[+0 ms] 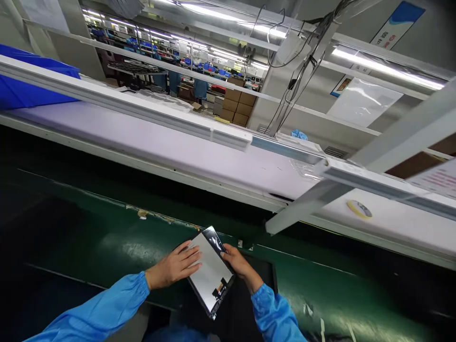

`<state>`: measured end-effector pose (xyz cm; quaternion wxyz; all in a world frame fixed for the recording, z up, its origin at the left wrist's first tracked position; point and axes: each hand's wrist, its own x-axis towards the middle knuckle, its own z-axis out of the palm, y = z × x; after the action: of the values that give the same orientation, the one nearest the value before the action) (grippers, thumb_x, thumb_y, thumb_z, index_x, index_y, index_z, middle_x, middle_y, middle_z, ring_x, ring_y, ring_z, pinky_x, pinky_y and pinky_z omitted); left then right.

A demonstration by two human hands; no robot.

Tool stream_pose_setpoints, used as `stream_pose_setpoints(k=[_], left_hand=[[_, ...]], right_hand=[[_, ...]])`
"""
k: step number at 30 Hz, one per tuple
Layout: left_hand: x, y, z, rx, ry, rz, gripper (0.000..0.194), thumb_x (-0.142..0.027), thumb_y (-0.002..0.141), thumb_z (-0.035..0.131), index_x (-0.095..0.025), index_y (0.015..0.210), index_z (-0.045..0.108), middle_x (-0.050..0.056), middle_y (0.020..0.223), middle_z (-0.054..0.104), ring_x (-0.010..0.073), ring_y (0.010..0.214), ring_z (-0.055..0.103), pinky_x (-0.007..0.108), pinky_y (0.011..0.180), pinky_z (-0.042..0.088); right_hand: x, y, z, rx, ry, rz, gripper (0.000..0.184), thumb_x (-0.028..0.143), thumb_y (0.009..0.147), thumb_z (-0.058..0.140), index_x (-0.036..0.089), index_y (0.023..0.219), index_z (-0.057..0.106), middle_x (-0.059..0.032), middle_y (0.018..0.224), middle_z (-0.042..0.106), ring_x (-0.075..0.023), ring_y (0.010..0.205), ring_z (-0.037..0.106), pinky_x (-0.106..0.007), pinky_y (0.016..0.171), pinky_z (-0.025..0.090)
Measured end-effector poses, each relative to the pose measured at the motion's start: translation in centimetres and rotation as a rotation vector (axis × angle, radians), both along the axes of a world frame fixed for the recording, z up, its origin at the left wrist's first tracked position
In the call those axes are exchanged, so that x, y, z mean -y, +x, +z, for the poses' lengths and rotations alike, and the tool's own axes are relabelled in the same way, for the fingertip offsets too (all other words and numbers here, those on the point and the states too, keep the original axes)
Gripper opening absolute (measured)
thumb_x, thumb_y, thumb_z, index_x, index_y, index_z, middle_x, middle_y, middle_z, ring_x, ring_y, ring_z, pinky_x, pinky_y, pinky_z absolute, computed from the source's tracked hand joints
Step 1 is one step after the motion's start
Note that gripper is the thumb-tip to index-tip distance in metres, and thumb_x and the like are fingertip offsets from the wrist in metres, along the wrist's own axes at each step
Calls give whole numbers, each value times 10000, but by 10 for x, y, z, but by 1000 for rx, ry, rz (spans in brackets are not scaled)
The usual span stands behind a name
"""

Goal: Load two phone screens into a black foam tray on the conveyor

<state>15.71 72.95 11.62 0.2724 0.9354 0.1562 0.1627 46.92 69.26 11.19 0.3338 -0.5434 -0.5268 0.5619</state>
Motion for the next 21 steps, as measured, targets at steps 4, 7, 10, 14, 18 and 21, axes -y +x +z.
stream_pose_setpoints(k=[4,7,10,14,18,21], left_hand=[[29,12,20,-8,3,-18,669,6,955,437,-449,1439,513,6,1600,464,280,1533,308,712,1242,80],[54,27,11,3,31,52,797,87,888,384,-452,1467,481,-4,1699,271,290,1581,145,714,1243,59],[82,52,-14,175,-272,415,764,25,883,394,-310,1568,356,74,1719,219,306,1590,81,664,1268,81],[122,102,-47,408,-1185,761,611,-319,982,505,-179,1556,345,187,1548,519,322,1447,470,530,1187,417],[154,145,-64,573,-1616,720,518,-470,914,648,-168,1329,584,182,1232,749,329,1173,702,455,969,594],[167,163,-76,565,-1659,726,499,-469,864,718,-151,1235,621,171,1088,791,311,1015,759,434,890,614]], right_hand=[[73,-16,4,-252,-108,-140,543,660,854,645,172,1086,691,-72,1020,759,-248,976,698,-413,932,519],[108,-14,-9,-258,-64,-258,573,600,750,785,194,1133,658,-70,1065,756,-272,1010,692,-427,934,525],[133,-6,-25,-270,14,-375,579,557,752,787,217,1192,627,-76,1161,743,-283,1117,666,-448,1028,491],[159,-1,-38,-291,61,-420,640,561,830,681,246,1368,538,-93,1325,682,-290,1252,609,-460,1084,468],[178,2,-59,-163,44,-453,706,597,898,526,238,1498,428,-116,1419,619,-301,1321,565,-475,1066,493],[190,12,-82,50,36,-527,697,620,935,432,210,1499,435,-138,1470,576,-279,1352,542,-457,1137,437]])
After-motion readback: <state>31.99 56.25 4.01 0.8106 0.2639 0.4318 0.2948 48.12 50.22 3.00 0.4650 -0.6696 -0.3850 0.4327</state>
